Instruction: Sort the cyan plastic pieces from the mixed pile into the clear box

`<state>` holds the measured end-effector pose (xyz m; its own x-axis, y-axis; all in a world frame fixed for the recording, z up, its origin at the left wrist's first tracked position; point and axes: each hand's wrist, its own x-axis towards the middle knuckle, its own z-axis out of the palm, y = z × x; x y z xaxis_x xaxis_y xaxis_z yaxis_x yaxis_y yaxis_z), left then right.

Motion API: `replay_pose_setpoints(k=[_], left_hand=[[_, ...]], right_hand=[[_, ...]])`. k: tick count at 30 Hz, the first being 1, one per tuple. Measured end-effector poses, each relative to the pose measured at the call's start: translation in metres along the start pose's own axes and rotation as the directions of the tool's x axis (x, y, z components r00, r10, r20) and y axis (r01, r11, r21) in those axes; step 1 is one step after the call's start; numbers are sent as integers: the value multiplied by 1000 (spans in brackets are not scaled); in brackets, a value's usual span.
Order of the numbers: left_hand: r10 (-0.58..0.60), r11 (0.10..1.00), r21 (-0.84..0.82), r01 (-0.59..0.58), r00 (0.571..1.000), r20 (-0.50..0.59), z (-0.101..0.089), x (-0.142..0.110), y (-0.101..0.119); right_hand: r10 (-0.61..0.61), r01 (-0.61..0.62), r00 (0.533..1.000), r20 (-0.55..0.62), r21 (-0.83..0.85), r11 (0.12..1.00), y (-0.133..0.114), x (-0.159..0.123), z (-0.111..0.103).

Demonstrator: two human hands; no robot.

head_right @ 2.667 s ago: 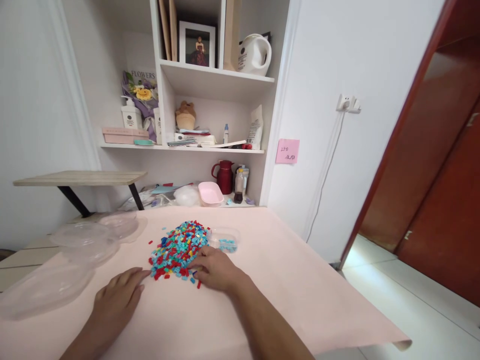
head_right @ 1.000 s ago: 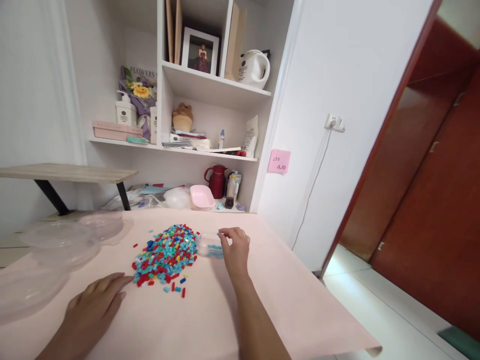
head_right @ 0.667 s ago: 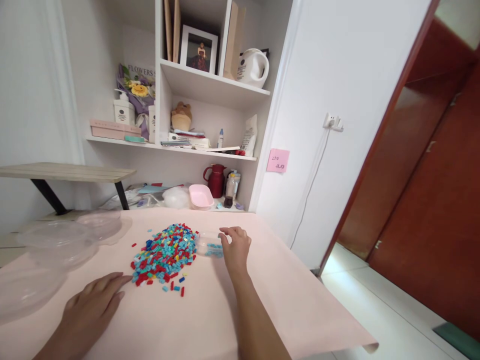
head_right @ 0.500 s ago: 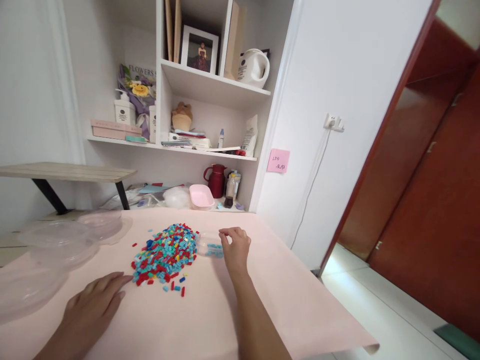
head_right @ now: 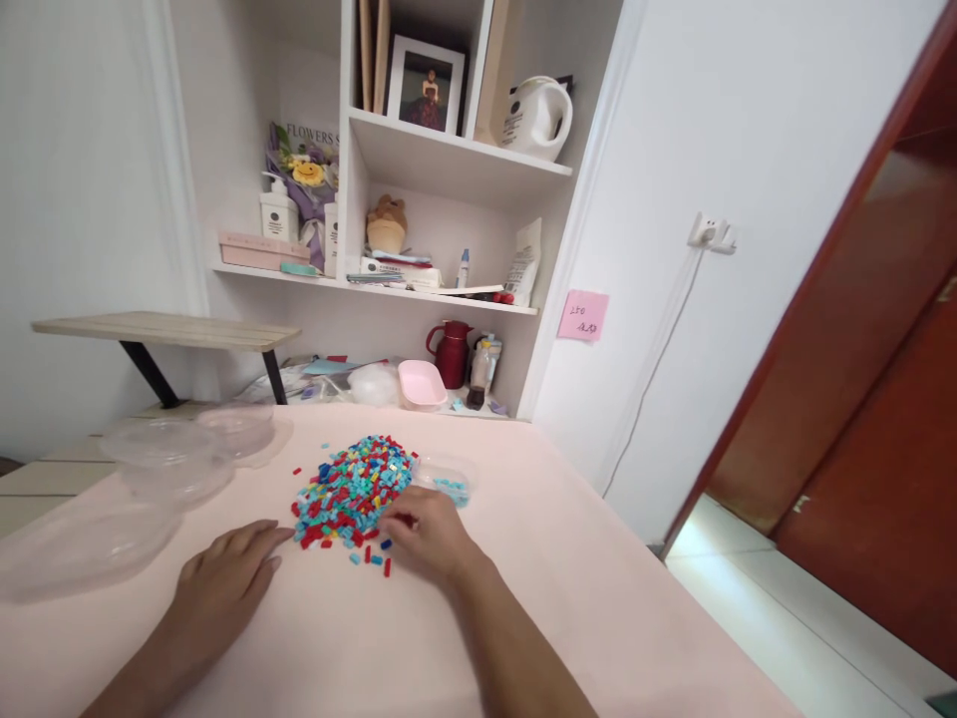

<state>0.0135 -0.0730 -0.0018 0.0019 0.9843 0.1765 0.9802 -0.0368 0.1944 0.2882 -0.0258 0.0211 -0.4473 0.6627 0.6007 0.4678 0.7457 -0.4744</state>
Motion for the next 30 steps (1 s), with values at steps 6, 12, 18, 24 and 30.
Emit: replay_pose_setpoints(k=[6,12,18,24,30], left_hand=[[3,1000,-17,-3,1000,9,-5,-2,5],[-3,1000,-29,3,1000,10,-7,-4,7],[2,999,-36,-2,1000,1,-5,-4,5],[0,999,-39,0,1000,9,-7,-5,7],[-6,999,-43,6,1000,11,-7,-4,8]], right_hand=[[-121,129,986,115,-71,989,-10,-1,13],[-172,207,965,197,-171,963,-2,-2,20],[-170,204,965,200,-164,965,0,-2,24],[-169,196,963,210,-117,973,-3,-2,24],[-171,196,960,220,-98,976,-3,-2,23]])
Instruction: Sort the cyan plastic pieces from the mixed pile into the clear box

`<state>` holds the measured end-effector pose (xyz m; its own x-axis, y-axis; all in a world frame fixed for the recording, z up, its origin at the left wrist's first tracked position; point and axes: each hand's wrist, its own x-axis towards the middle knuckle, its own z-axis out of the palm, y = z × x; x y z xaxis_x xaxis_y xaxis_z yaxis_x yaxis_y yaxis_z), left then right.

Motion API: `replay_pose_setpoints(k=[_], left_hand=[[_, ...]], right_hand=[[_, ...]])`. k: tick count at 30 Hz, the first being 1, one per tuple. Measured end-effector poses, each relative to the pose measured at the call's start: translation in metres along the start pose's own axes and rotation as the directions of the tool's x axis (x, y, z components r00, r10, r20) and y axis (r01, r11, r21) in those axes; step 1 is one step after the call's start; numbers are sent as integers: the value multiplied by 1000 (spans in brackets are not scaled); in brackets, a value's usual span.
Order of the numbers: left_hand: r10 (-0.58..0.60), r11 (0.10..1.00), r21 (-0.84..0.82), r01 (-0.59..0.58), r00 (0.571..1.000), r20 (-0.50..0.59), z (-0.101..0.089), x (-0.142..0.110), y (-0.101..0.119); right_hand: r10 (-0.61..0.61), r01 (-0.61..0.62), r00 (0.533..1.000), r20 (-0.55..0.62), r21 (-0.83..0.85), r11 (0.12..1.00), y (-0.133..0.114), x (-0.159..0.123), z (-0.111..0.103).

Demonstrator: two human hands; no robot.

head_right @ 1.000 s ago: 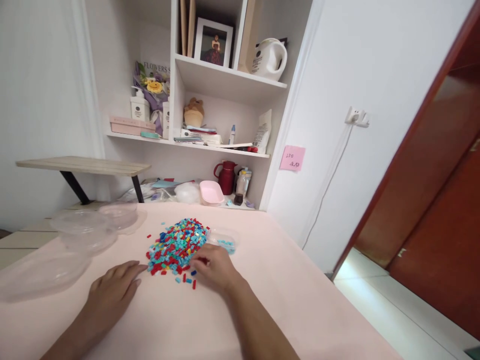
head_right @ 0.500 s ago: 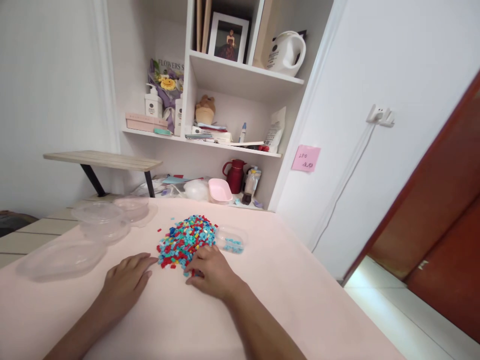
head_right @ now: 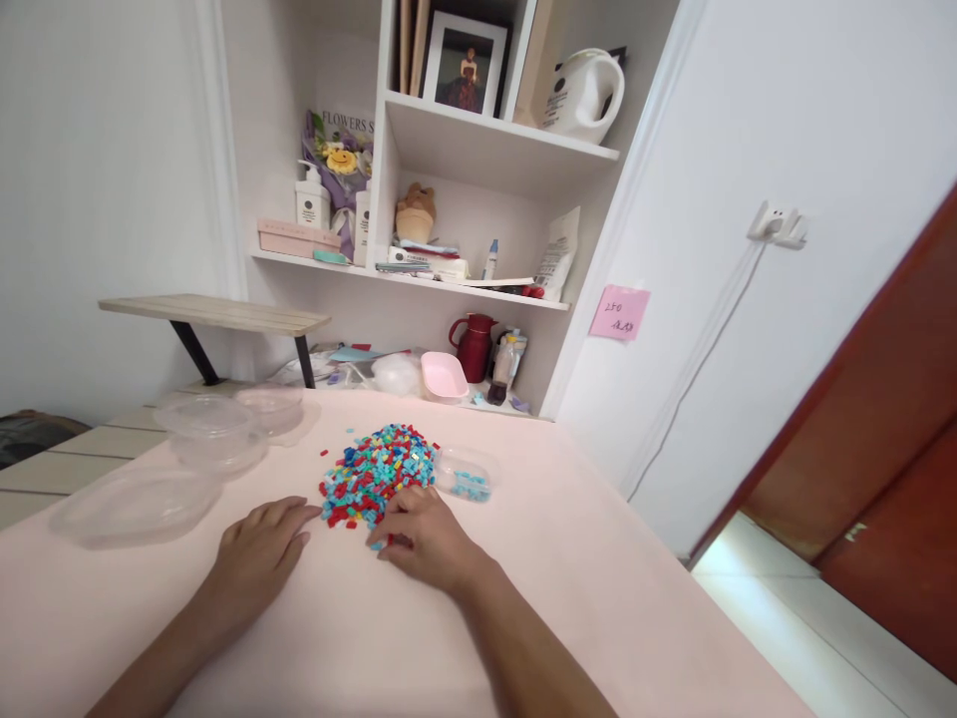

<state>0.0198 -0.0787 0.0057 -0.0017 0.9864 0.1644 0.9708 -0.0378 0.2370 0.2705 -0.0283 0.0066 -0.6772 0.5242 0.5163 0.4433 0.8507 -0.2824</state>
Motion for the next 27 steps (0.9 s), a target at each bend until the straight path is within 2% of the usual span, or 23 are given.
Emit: replay_pose_setpoints(k=[9,15,19,21,23,24,27], left_hand=[[5,1000,-7,-5,1000,-9,1,0,0],[2,1000,-1,-2,1000,-11,0,0,0],[4,1000,13,-3,1000,-3,0,1,-2],[7,1000,23,-7,1000,-1,1,1,-4],[6,999,31,-6,1000,-2,3,2,-6],[9,999,32,-8,1000,-5,4,3,-7],[6,996,84,-5,1000,-11,7,6,-10]], right_hand=[[-59,60,998,32,-54,997,-4,1,2],[-13,15,999,32,-50,999,-3,2,4],[1,-1,1000,-4,-33,999,-1,2,0],[43,-46,995,-87,-32,998,3,2,-6],[120,-133,965,-234,-39,990,10,0,-17],[163,-186,934,-319,-44,982,14,-2,-23],[274,-357,791,-547,-50,933,28,-10,-42]])
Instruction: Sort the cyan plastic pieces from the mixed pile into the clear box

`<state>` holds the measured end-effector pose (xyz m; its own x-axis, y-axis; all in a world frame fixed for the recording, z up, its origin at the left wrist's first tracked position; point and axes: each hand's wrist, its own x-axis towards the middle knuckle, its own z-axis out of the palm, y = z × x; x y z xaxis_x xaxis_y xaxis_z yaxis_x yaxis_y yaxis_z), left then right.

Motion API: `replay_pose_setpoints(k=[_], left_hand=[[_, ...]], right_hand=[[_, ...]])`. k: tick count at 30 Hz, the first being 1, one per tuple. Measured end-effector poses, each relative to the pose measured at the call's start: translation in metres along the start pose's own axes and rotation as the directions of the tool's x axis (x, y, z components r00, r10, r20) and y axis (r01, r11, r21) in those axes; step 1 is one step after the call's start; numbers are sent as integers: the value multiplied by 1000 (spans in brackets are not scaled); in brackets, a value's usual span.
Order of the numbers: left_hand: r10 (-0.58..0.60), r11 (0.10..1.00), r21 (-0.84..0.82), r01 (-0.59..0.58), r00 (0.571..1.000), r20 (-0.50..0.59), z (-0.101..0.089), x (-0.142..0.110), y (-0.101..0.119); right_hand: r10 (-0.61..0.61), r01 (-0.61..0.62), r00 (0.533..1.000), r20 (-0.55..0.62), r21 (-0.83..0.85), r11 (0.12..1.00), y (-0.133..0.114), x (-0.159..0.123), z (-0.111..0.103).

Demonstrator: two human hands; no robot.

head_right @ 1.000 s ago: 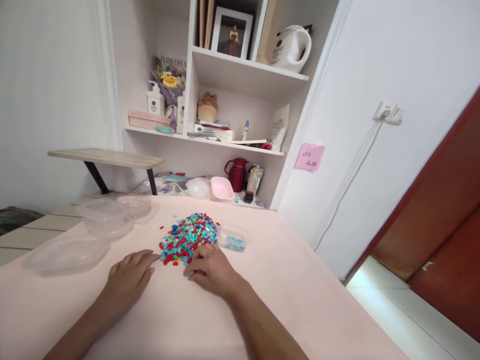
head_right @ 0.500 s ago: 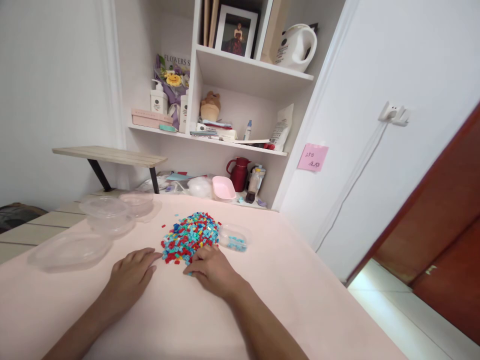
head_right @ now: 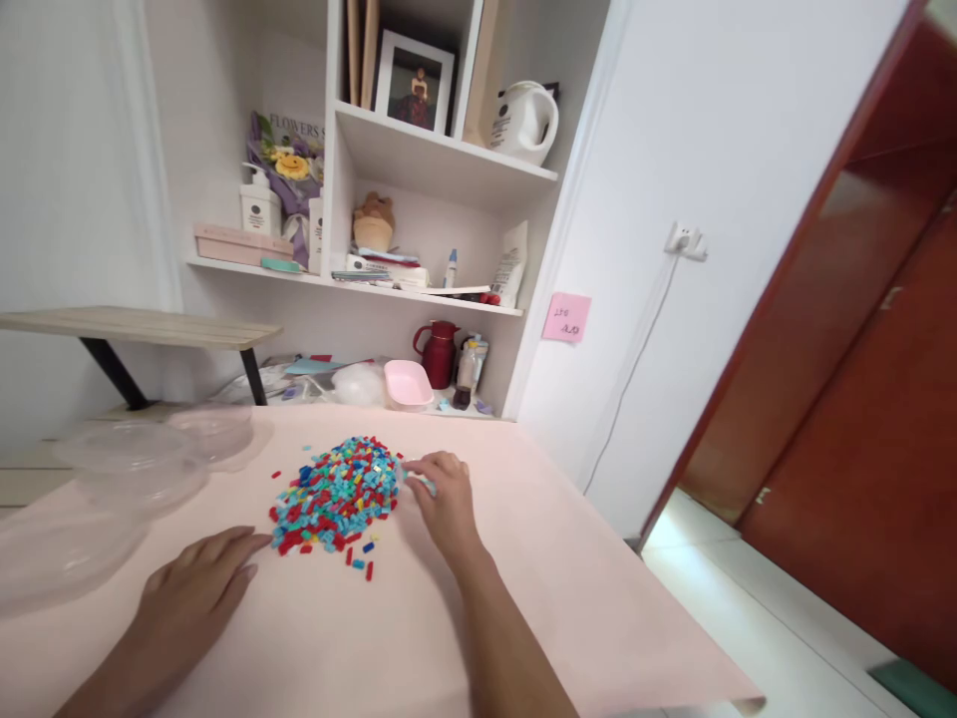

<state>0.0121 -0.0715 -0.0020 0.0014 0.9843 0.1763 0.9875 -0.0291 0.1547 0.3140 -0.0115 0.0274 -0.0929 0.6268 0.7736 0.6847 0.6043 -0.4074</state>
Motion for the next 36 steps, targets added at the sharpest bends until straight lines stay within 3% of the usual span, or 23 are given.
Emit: replay_pose_setpoints(k=[3,5,18,26,32,36], left_hand=[[-13,999,51,11,999,31,0,2,0],[-17,998,69,14,999,42,0,3,0],[-23,997,76,20,999,46,0,4,-2],[-21,998,64,18,999,40,-1,3,0],[-25,996,85,20,998,58,-5,1,3],[-33,995,93,28,998,57,-4,1,2]], right_hand=[[123,-137,978,-171,-71,988,15,3,-12],[165,-191,962,-216,-103,976,21,3,-15],[251,-294,942,-224,-181,939,34,3,-10],[208,-227,968,-144,-133,965,24,1,-8],[196,-203,979,-53,-315,927,17,0,-6],[243,-172,962,125,-413,894,16,-3,-3]])
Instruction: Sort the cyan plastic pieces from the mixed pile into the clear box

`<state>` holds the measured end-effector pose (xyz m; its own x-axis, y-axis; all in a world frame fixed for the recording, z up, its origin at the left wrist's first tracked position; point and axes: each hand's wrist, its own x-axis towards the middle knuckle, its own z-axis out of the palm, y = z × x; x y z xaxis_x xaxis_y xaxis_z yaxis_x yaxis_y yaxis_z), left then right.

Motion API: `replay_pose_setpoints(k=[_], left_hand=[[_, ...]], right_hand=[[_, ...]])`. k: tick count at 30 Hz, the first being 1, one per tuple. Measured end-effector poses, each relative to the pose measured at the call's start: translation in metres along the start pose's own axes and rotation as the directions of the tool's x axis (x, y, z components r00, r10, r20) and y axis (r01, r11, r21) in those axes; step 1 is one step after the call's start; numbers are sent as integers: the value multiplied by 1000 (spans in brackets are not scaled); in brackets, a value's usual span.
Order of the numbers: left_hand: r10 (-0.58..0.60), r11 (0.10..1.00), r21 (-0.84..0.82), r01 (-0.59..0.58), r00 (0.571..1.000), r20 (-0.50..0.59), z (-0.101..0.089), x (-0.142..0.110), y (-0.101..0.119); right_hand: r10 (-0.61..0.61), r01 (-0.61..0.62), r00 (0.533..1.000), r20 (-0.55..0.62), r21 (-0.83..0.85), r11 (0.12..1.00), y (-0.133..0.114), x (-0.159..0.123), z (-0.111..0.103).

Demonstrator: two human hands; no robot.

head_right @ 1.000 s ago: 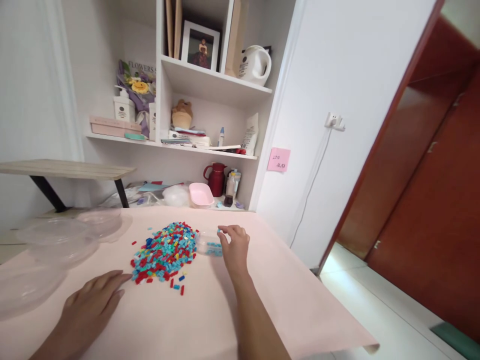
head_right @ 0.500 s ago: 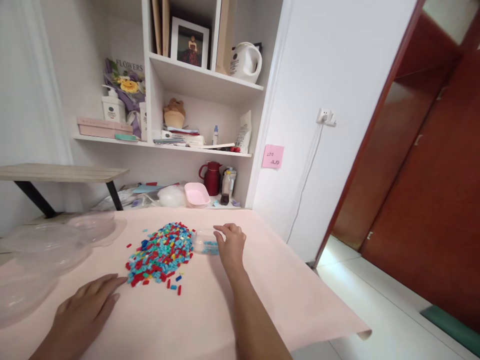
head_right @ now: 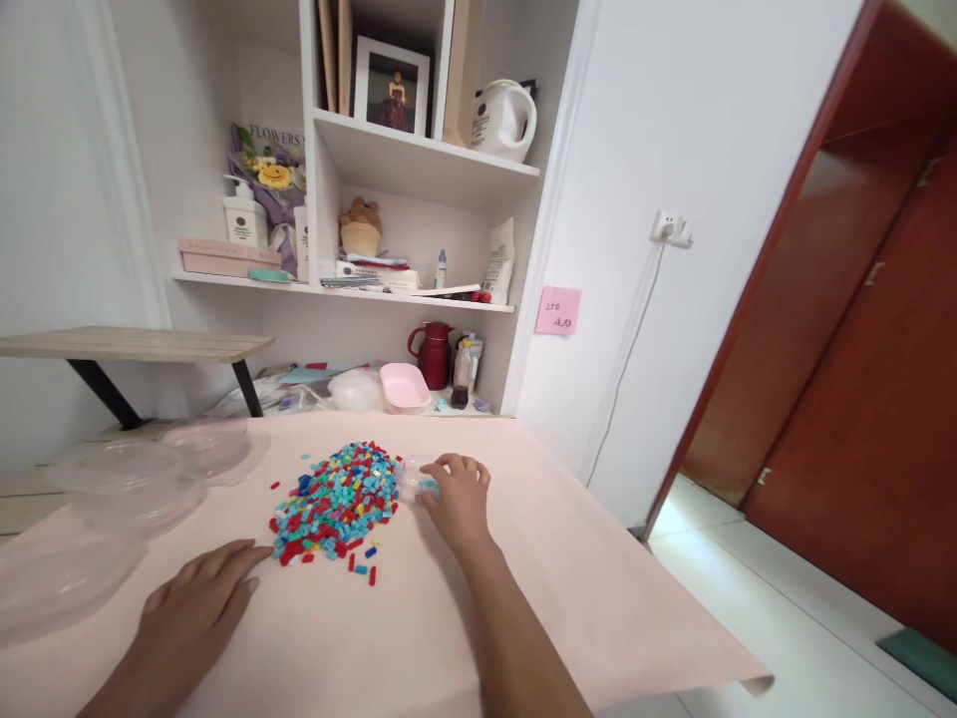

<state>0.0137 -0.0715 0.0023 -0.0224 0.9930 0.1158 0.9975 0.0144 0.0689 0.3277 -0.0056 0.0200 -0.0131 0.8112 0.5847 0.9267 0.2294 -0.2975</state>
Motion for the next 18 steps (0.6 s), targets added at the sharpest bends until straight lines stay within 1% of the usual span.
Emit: replay_pose_setpoints(k=[3,6,14,18], left_hand=[[4,1000,-2,-4,1000,-2,0,0,0],[6,1000,-8,-6,1000,-6,0,0,1],[33,997,-66,-37,997,-68,9,3,-6],[34,996,-76,-41,996,-84,12,4,-6]], right_hand=[[-1,6,990,142,-33,999,0,-1,2],[14,-9,981,194,-28,1000,0,-1,3],[9,-13,984,179,17,1000,3,1,6],[-4,0,991,131,31,1000,3,-2,8]])
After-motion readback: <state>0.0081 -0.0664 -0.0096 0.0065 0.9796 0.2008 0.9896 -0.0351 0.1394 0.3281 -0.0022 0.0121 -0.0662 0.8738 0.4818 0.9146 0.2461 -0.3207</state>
